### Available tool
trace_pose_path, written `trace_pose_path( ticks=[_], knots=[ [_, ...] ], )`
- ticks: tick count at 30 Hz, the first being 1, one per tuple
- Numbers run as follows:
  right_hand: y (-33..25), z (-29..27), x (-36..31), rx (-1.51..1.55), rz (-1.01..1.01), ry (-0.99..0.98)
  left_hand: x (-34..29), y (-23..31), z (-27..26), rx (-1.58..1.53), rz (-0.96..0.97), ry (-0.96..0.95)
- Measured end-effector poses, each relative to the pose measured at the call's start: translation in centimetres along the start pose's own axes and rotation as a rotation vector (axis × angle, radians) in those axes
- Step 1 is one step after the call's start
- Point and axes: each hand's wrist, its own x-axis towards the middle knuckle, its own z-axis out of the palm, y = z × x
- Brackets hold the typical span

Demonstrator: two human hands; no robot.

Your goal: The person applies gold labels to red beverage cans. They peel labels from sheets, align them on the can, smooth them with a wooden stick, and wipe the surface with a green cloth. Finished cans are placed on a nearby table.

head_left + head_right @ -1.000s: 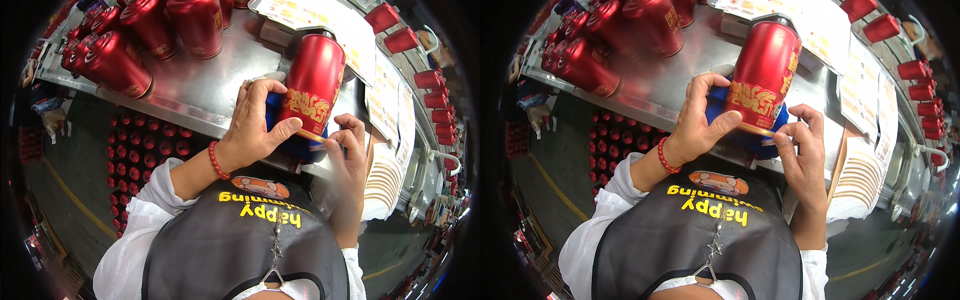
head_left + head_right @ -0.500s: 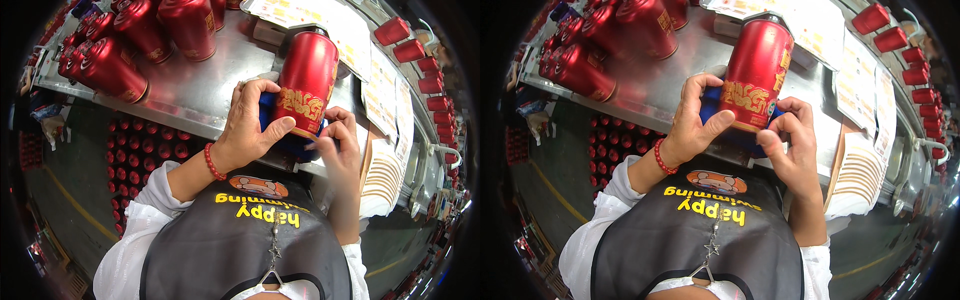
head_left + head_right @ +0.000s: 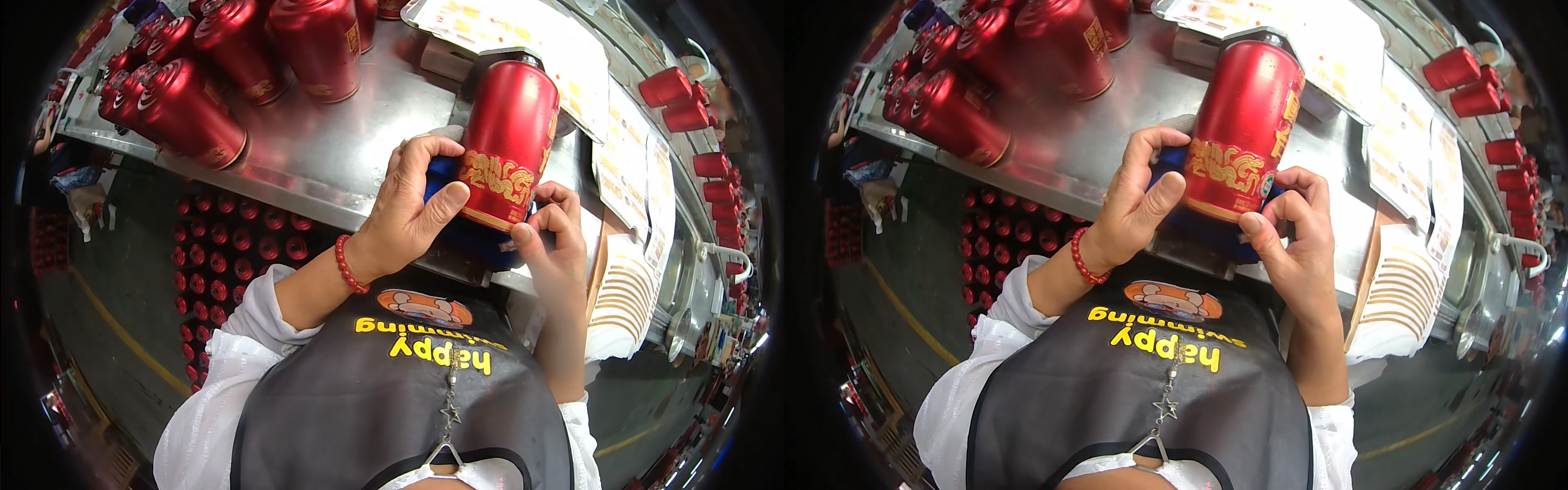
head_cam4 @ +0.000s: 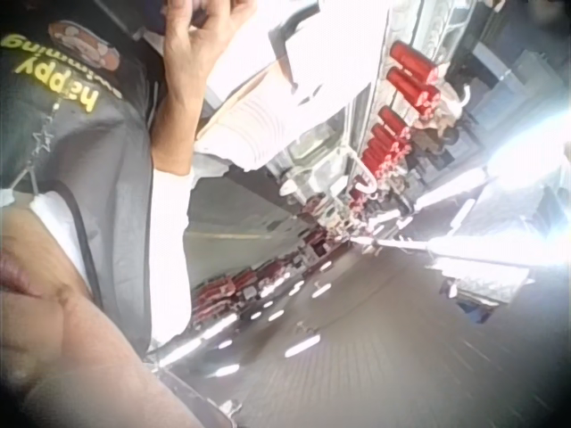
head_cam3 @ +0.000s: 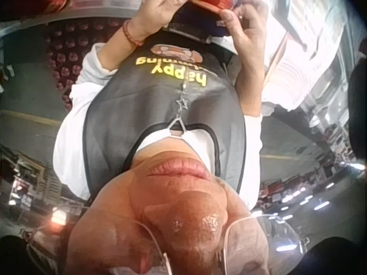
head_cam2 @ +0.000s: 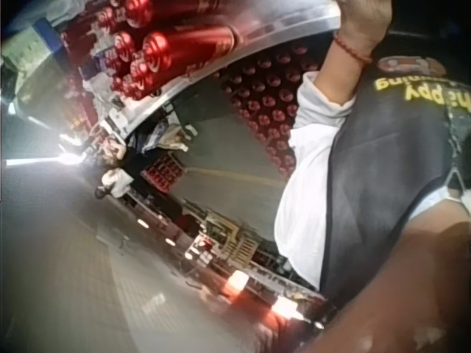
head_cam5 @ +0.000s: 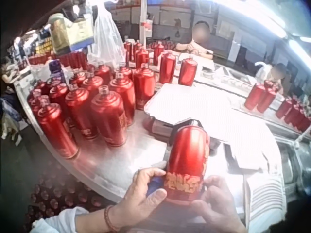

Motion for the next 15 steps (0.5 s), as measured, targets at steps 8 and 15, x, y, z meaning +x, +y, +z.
trace_pose_path(
  ticks=[8, 15],
  knots=[
    [-0.09, 0.42, -0.13, 0.107, 0.107, 0.013, -0.12, -0.18, 0.01, 0.116, 0.091, 0.022],
    [0.22, 0.25, -0.28, 0.097, 0.081, 0.011, -0.20, -0.36, 0.21, 0.134, 0.095, 0.029]
  ],
)
